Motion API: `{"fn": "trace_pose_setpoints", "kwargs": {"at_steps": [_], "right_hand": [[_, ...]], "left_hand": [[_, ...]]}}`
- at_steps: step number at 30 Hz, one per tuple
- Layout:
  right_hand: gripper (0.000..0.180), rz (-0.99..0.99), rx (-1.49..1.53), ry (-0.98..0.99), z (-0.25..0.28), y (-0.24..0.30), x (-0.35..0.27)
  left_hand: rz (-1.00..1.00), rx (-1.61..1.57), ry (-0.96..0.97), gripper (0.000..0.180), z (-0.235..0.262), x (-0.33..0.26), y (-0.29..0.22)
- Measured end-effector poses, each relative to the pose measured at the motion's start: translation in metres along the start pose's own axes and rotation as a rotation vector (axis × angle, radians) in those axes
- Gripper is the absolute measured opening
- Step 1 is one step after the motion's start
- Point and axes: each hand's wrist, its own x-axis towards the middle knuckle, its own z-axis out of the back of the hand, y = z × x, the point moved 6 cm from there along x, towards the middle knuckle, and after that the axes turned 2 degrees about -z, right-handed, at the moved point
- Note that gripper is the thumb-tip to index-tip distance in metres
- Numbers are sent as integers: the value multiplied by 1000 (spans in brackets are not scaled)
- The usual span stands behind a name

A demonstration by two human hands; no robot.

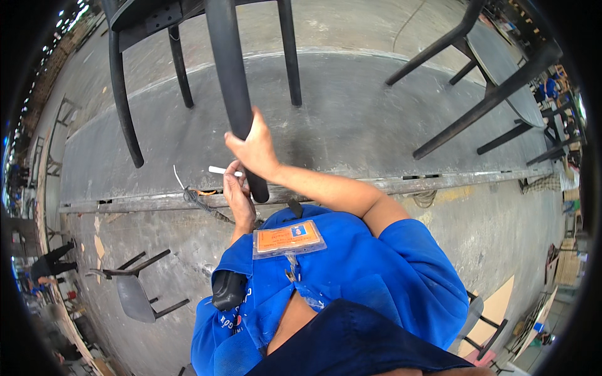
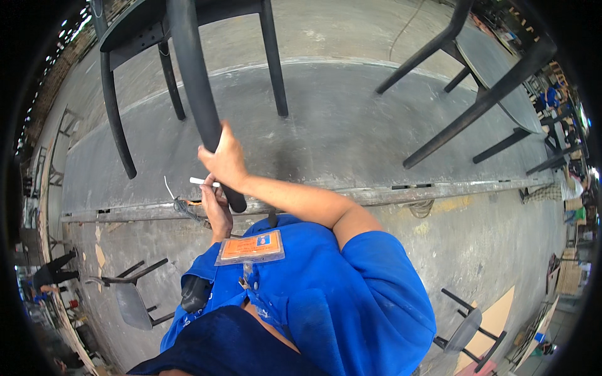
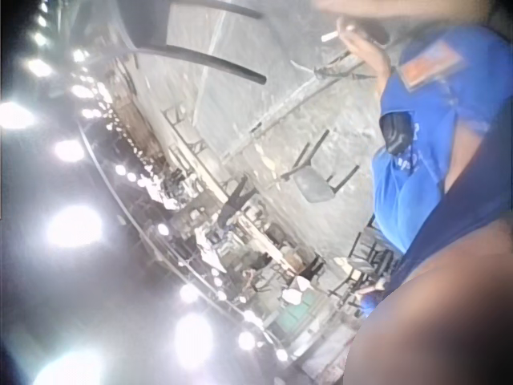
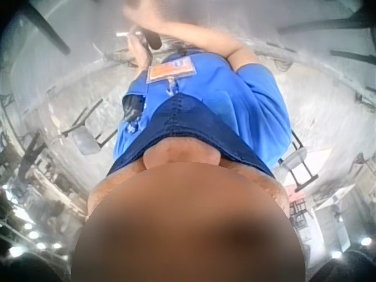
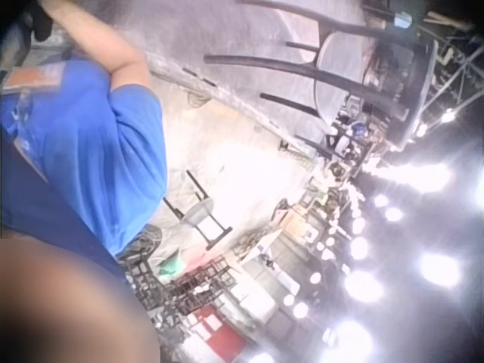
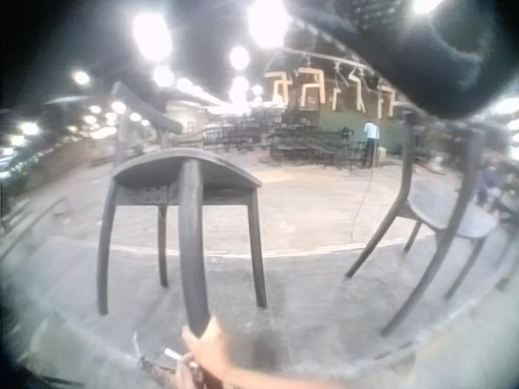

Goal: The person uses a white marker to draw circles on the seat of a black chair. They repeatedly lift, rotate, and reposition the chair to access different areas of the seat and legs while marking.

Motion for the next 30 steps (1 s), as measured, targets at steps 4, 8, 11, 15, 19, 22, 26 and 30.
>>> {"fn": "trace_pose_setpoints", "kwargs": {"at_steps": [4, 8, 11, 15, 19, 22, 26, 30], "right_hand": [[62, -43, 62, 398, -28, 3, -40], [84, 109, -17, 962, -62, 7, -66], [72, 505, -181, 900, -67, 5, -48], [75, 213, 124, -41, 25, -61, 81], [79, -61, -266, -165, 65, -130, 191], [44, -276, 159, 310, 36, -157, 216], [17, -256, 167, 166, 29, -149, 193], [13, -219, 151, 86, 31, -125, 148]], "left_hand": [[-120, 224, -209, 53, 34, -6, -13], [-137, 287, -399, 54, 100, -19, -39], [-151, 437, -543, 47, 132, -26, -46], [-234, 422, -620, 44, 146, -33, -43], [-245, 398, -648, 44, 159, -34, -44], [-195, 402, -665, 43, 177, -32, -46], [-136, 346, -688, 42, 212, -27, -45], [-175, 262, -567, 37, 248, -22, -69]]}}
